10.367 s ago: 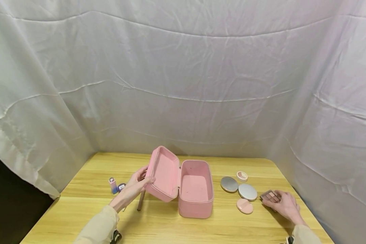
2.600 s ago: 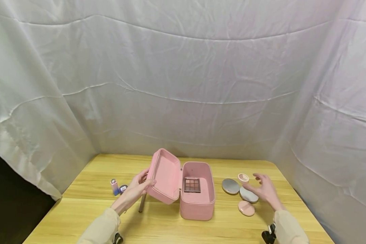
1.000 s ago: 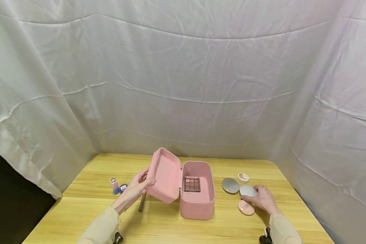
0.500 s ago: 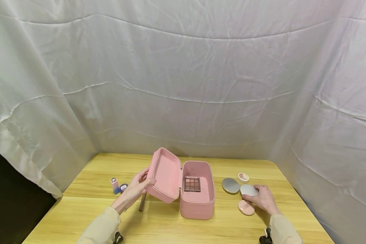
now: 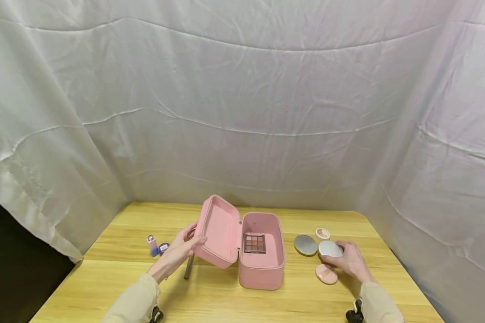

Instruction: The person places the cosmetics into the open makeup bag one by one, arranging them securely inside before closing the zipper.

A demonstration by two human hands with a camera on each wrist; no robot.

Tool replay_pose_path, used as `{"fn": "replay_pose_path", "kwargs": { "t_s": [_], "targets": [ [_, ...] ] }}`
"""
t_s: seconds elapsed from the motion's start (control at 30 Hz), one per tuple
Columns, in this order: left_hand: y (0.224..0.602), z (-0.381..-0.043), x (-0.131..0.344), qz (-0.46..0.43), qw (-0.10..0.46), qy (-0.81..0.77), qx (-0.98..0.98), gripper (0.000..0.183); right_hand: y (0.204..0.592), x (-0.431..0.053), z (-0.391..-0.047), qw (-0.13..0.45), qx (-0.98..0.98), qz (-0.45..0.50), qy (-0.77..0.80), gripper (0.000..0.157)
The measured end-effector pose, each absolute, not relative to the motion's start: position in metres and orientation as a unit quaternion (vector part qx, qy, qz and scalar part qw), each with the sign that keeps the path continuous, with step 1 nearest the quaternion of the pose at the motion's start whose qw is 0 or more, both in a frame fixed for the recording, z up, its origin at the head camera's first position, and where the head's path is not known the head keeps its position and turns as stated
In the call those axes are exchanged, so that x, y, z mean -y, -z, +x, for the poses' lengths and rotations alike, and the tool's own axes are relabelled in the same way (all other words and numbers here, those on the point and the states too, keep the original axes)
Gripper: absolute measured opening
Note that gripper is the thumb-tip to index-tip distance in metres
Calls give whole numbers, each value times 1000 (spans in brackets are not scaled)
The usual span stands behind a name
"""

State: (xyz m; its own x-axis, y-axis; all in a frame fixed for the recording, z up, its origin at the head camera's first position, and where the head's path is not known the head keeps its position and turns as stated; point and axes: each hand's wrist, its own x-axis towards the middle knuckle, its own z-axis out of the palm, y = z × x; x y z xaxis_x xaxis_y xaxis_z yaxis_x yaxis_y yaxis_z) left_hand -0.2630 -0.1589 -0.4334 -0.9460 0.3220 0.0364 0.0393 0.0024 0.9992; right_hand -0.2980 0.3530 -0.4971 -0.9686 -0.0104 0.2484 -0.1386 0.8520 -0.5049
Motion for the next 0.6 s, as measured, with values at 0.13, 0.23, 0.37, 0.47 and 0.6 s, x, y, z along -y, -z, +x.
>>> {"fn": "replay_pose_path", "kwargs": {
  "t_s": [0.13,0.23,0.37,0.47,0.6],
  "targets": [
    [434,-264,158,129,103,-698,-697,79,494,-353,-299,140,947,64,-281,47],
    [434,-264,158,129,104,-698,-697,79,490,-353,-300,144,942,80,-291,47],
    [434,-265,158,129,104,-698,-696,80,483,-352,-300,143,941,92,-293,55],
    [434,-265,159,129,105,-699,-696,80,476,-350,-300,145,940,97,-292,59],
    [435,-264,159,130,105,-697,-697,80,466,-347,-300,139,938,106,-298,60]
  ]
}}
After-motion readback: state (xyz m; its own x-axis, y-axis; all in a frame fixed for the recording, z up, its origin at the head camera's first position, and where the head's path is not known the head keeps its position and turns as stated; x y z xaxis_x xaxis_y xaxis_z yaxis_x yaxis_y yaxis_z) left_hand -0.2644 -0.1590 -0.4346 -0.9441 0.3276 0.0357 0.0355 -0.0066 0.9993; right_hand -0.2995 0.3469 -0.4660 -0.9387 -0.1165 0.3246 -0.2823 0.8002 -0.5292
